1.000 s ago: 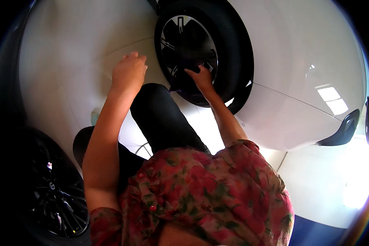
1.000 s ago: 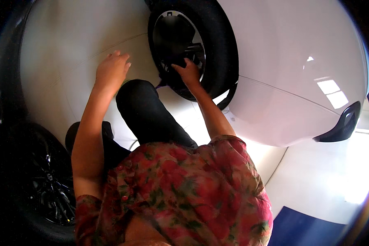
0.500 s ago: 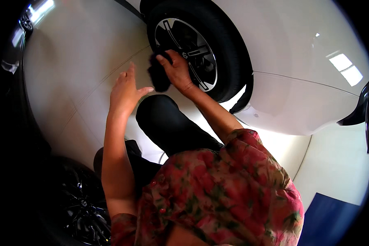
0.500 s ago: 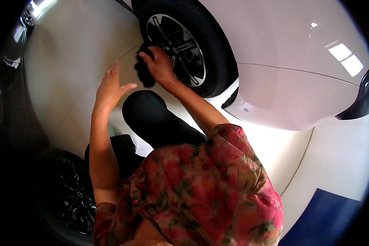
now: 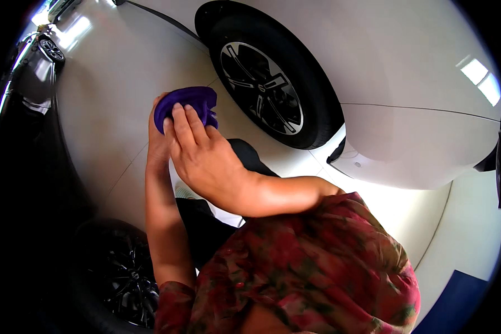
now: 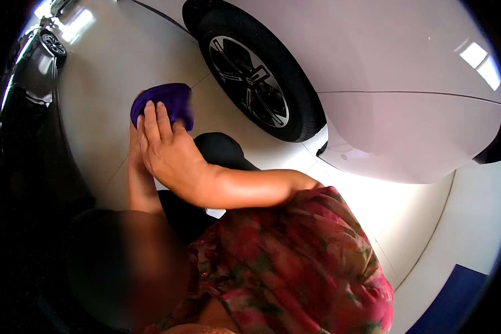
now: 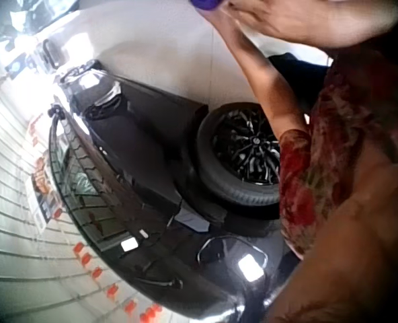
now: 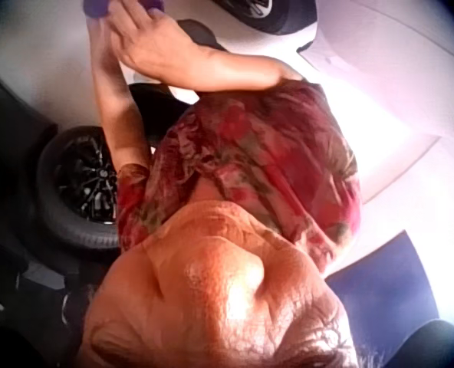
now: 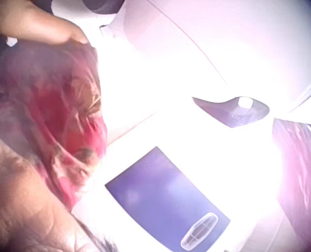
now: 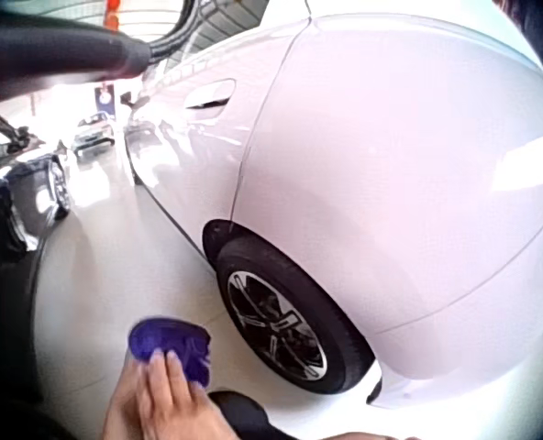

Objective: The person wipes the rims of two different cars using a purple cloth. They clean the spokes and outer edges of the wheels on both a white and a black vehicle.

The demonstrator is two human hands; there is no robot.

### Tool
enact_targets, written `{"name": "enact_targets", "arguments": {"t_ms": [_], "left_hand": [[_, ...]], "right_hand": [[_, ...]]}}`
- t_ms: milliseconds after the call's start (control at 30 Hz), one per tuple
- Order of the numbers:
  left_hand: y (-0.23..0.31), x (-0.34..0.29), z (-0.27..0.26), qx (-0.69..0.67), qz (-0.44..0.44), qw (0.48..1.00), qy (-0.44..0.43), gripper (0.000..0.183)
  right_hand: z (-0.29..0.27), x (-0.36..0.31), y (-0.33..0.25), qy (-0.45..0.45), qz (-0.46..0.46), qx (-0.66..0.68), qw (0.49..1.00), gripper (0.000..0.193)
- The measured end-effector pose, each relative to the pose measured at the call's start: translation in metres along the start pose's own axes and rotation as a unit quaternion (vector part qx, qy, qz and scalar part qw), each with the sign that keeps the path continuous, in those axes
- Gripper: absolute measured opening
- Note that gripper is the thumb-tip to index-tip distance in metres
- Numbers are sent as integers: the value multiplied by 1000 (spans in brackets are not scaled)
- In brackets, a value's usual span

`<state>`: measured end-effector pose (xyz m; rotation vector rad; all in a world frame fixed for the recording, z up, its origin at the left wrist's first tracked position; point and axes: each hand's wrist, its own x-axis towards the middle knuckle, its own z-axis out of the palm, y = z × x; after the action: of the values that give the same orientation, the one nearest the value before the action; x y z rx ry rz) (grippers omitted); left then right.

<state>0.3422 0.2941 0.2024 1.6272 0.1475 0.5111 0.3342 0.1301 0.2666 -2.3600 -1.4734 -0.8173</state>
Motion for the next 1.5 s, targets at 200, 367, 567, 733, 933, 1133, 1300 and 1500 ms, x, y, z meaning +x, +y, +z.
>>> {"name": "enact_targets", "arguments": {"t_ms": [200, 367, 567, 733, 933, 1133, 1300, 1500], "left_hand": [[20, 36, -2, -308, -188, 927, 103, 32], [31, 66, 30, -243, -321, 914, -49, 37], [8, 107, 136, -368, -333, 868, -35, 37], [-84, 107, 150, -479, -320, 816, 43, 61], [-106, 142, 173, -494, -293, 813, 93, 63], [-72, 121, 226, -308, -351, 872, 144, 57], [-52, 73, 168, 47, -252, 948, -190, 54], [-83, 26, 106, 434, 460, 652, -419, 5]], "right_hand": [[-39, -38, -20, -46, -200, 306, 930, 17], [24, -70, -71, -321, -398, 319, 798, 13], [122, -131, -214, -405, -437, 386, 704, 31], [89, -137, -264, -413, -464, 530, 577, 30], [55, -113, -211, -398, -402, 693, 447, 29], [47, -97, -164, -370, -346, 783, 361, 28], [46, -77, -166, -347, -326, 822, 312, 28], [48, -57, -163, -316, -328, 827, 331, 28]]}}
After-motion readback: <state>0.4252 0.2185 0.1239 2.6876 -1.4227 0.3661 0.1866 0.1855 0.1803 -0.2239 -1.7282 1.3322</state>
